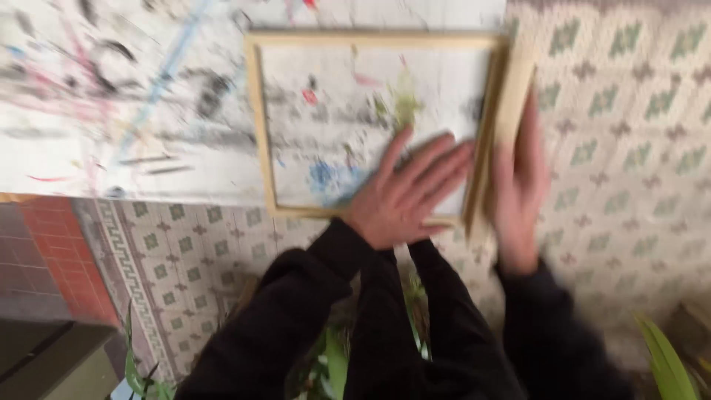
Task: Sanding the edges of a wooden picture frame using a sanding block on a workshop table.
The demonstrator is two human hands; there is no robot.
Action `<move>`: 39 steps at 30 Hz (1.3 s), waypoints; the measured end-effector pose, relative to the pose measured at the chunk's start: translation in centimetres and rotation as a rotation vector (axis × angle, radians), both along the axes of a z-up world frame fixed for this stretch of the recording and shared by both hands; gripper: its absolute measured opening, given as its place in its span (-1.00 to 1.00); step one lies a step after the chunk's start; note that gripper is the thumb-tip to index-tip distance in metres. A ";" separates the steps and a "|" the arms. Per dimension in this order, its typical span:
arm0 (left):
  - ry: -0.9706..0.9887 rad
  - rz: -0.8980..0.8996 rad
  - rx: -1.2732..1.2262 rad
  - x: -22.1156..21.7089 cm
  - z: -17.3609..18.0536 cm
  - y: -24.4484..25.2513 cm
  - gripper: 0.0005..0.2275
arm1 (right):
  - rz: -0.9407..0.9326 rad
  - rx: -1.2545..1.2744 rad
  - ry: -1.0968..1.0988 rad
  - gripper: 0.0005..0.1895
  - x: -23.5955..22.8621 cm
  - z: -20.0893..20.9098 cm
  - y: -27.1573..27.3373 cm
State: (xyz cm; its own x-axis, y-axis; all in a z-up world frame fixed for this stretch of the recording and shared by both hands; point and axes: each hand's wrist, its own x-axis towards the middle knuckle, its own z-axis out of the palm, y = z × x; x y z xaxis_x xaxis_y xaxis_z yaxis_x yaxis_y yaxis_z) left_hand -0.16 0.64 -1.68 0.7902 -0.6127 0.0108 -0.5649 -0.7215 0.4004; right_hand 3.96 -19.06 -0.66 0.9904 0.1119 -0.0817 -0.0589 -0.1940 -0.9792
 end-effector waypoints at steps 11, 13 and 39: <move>-0.036 -0.016 0.095 0.2 0.6 0.2 -0.03 | 0.098 -0.447 -0.160 -0.47 -6.7 1.0 -0.3; -0.018 -0.038 0.096 -0.1 0.3 0.0 -0.02 | 0.115 -0.526 -0.220 -0.47 -0.5 0.6 0.2; 0.025 -0.028 0.096 0.2 1.9 -0.2 0.01 | -0.008 0.160 -0.009 -0.33 1.7 -2.1 -0.8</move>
